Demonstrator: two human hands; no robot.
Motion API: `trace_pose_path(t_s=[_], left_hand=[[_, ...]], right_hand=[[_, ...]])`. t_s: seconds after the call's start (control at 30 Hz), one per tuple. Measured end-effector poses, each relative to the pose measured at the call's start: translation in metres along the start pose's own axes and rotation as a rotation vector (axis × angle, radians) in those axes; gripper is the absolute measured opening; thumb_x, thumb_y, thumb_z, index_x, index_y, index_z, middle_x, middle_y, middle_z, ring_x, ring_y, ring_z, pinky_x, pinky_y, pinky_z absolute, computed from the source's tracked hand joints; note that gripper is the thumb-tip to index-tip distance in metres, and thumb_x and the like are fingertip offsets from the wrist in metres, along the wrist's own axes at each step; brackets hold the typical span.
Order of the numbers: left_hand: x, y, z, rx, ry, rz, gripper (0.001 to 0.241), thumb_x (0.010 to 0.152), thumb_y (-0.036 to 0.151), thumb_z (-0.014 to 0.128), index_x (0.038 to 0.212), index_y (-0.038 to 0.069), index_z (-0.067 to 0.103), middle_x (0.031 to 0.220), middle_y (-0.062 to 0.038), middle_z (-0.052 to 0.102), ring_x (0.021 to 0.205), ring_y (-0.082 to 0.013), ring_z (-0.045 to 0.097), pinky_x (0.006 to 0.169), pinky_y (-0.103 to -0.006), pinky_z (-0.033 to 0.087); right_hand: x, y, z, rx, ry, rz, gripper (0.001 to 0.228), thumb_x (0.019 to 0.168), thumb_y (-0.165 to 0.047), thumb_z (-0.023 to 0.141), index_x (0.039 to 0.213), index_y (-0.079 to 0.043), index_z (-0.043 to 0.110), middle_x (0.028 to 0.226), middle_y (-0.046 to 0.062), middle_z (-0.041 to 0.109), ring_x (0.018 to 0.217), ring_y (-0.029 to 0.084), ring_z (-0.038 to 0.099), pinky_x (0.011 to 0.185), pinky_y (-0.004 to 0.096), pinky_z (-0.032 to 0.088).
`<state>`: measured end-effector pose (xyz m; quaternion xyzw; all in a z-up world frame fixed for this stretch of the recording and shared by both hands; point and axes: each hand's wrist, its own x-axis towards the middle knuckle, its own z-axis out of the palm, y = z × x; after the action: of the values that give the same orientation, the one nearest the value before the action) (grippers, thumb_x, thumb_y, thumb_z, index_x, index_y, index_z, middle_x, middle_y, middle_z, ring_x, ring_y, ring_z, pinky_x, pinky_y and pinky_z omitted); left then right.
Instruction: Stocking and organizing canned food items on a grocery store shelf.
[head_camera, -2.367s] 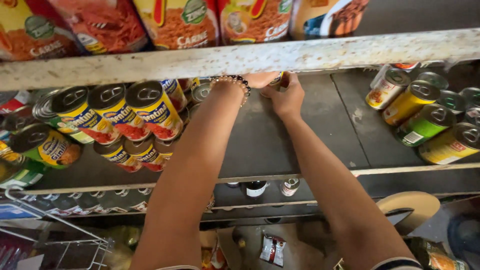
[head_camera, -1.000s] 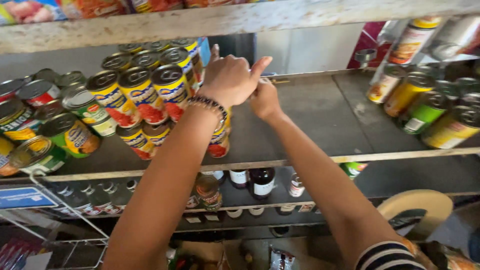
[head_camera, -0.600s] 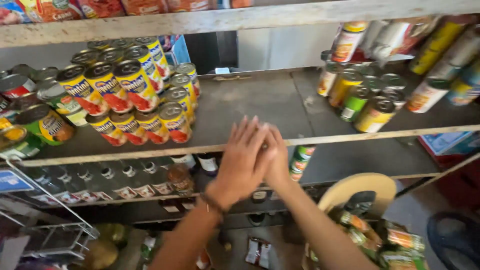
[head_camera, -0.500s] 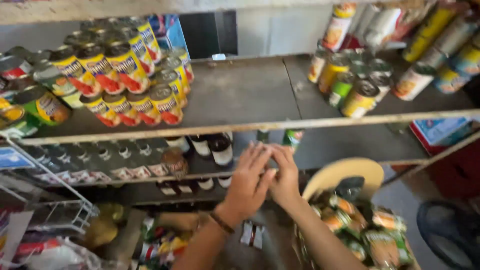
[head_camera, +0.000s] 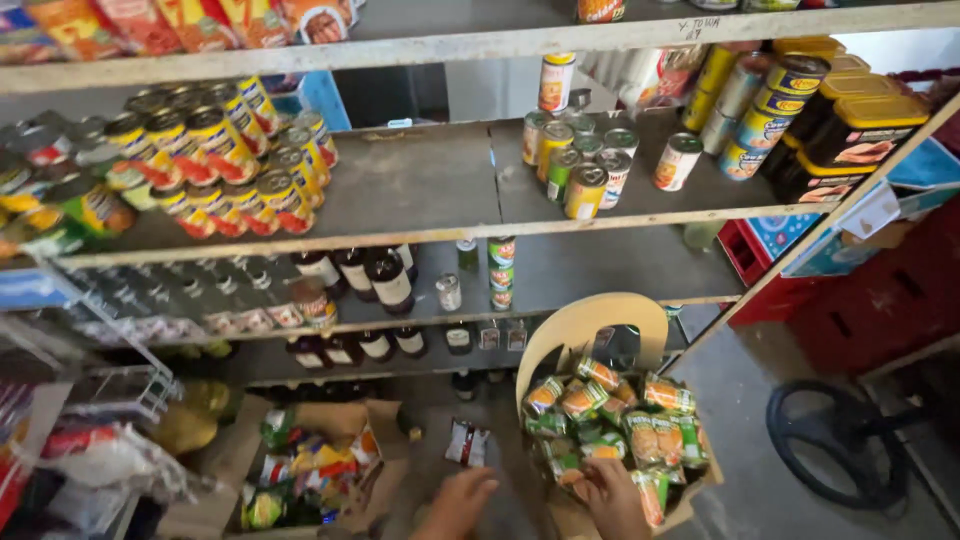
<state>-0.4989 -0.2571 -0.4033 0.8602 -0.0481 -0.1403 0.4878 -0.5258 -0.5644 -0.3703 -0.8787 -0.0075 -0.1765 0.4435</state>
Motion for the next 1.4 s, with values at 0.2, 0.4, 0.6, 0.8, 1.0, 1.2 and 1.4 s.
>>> trace_pose_path(t_s=[0.2, 0.4, 0.6, 0.8, 1.0, 1.2, 1.4], left_hand=[[-0.06, -0.039, -0.039, -0.081, 0.075, -0.169, 0.039, 0.094, 0.036, 0.066, 0.12, 0.007, 0.071, 0.112, -0.012, 0.078, 0.106, -0.0255, 0.075, 0.092, -0.0363, 0.057], [-0.08, -0.004, -0.028, 0.013, 0.109, -0.236, 0.039, 0.093, 0.037, 0.064, 0.117, 0.008, 0.074, 0.104, -0.013, 0.08, 0.097, -0.0238, 0.077, 0.087, -0.0354, 0.058], [-0.054, 0.025, 0.016, -0.003, 0.054, -0.005, 0.042, 0.095, 0.037, 0.064, 0.118, 0.004, 0.072, 0.112, -0.016, 0.077, 0.104, -0.0266, 0.075, 0.089, -0.0379, 0.058], [-0.047, 0.068, 0.049, -0.025, -0.113, -0.016, 0.043, 0.096, 0.037, 0.063, 0.121, 0.003, 0.071, 0.114, -0.015, 0.076, 0.105, -0.0297, 0.073, 0.09, -0.0401, 0.056], [-0.026, 0.067, 0.063, -0.068, -0.285, -0.107, 0.041, 0.096, 0.034, 0.061, 0.12, 0.002, 0.07, 0.116, -0.015, 0.075, 0.109, -0.0287, 0.072, 0.093, -0.0401, 0.056], [0.006, 0.04, 0.073, -0.081, -0.418, -0.16, 0.042, 0.096, 0.035, 0.062, 0.12, 0.002, 0.072, 0.117, -0.013, 0.074, 0.109, -0.0278, 0.071, 0.094, -0.0399, 0.055], [0.04, -0.025, 0.081, -0.034, -0.455, -0.106, 0.04, 0.096, 0.037, 0.065, 0.112, 0.001, 0.075, 0.109, -0.016, 0.076, 0.102, -0.029, 0.072, 0.088, -0.0411, 0.055]], right_hand=[[-0.022, -0.011, -0.043, 0.005, -0.198, 0.114, 0.036, 0.08, -0.003, 0.072, 0.115, -0.008, 0.066, 0.101, 0.011, 0.065, 0.088, 0.026, 0.071, 0.078, 0.035, 0.059], [-0.016, -0.014, -0.056, -0.076, -0.219, 0.027, 0.032, 0.085, -0.007, 0.07, 0.116, -0.011, 0.066, 0.104, 0.014, 0.063, 0.086, 0.029, 0.069, 0.074, 0.04, 0.056], [-0.04, -0.017, -0.063, -0.057, -0.284, -0.002, 0.036, 0.085, -0.003, 0.063, 0.12, -0.009, 0.065, 0.111, 0.016, 0.062, 0.087, 0.033, 0.066, 0.075, 0.042, 0.055], [-0.07, 0.002, -0.071, -0.136, -0.374, 0.13, 0.032, 0.085, -0.007, 0.07, 0.117, -0.01, 0.066, 0.106, 0.014, 0.063, 0.088, 0.032, 0.067, 0.078, 0.042, 0.056], [-0.072, -0.002, -0.077, -0.166, -0.415, 0.292, 0.035, 0.088, -0.007, 0.068, 0.122, -0.011, 0.065, 0.108, 0.016, 0.06, 0.091, 0.032, 0.069, 0.081, 0.043, 0.056], [-0.071, 0.008, -0.064, -0.18, -0.491, 0.406, 0.036, 0.087, -0.008, 0.066, 0.122, -0.011, 0.063, 0.112, 0.016, 0.061, 0.093, 0.032, 0.069, 0.083, 0.044, 0.055], [-0.041, 0.019, -0.028, -0.248, -0.502, 0.426, 0.037, 0.085, -0.011, 0.066, 0.122, -0.01, 0.064, 0.117, 0.016, 0.061, 0.096, 0.037, 0.066, 0.084, 0.047, 0.054]])
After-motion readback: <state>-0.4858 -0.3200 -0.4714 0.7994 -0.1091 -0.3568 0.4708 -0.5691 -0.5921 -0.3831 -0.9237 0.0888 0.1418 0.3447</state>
